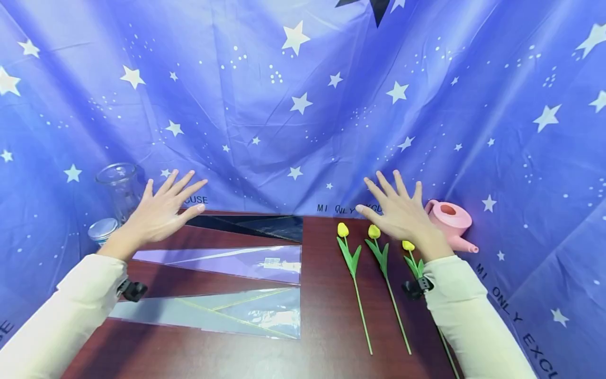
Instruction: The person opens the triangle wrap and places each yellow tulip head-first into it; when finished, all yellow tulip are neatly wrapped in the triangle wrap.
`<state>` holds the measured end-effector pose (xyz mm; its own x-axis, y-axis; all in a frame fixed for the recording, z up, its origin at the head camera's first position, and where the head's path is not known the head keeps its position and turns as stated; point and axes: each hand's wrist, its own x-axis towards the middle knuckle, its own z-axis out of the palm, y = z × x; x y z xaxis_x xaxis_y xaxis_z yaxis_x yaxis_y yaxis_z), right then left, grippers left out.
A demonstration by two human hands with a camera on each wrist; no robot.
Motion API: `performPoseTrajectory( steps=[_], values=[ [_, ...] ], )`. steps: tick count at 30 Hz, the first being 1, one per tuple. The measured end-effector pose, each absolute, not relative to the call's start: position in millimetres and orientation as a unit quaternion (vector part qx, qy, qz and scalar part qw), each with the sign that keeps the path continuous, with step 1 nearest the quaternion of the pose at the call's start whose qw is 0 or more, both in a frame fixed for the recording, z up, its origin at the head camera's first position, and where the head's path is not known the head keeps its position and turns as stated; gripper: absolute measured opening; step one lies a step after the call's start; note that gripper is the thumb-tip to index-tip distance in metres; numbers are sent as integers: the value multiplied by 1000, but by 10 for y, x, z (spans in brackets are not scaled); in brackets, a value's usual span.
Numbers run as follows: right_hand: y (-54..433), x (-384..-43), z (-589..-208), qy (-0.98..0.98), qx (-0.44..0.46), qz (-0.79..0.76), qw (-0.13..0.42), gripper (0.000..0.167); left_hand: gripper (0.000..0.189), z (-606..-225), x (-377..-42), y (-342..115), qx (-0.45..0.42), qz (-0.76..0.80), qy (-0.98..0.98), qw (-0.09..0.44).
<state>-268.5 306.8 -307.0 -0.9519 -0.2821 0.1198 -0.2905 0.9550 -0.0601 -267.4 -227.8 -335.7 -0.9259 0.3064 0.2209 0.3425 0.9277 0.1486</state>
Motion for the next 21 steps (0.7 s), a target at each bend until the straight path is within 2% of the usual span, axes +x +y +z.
performPoseTrajectory(
  steps=[11, 21],
  values=[
    [2671, -2924, -3611, -970, 162, 168, 67, 77, 65, -3806, -2935, -1893, -182, -178, -961, 109],
    [2164, -3167, -4100, -941, 167, 294, 20, 69, 57, -4151, -3167, -1547, -197, -317, -926, 57]
  ],
)
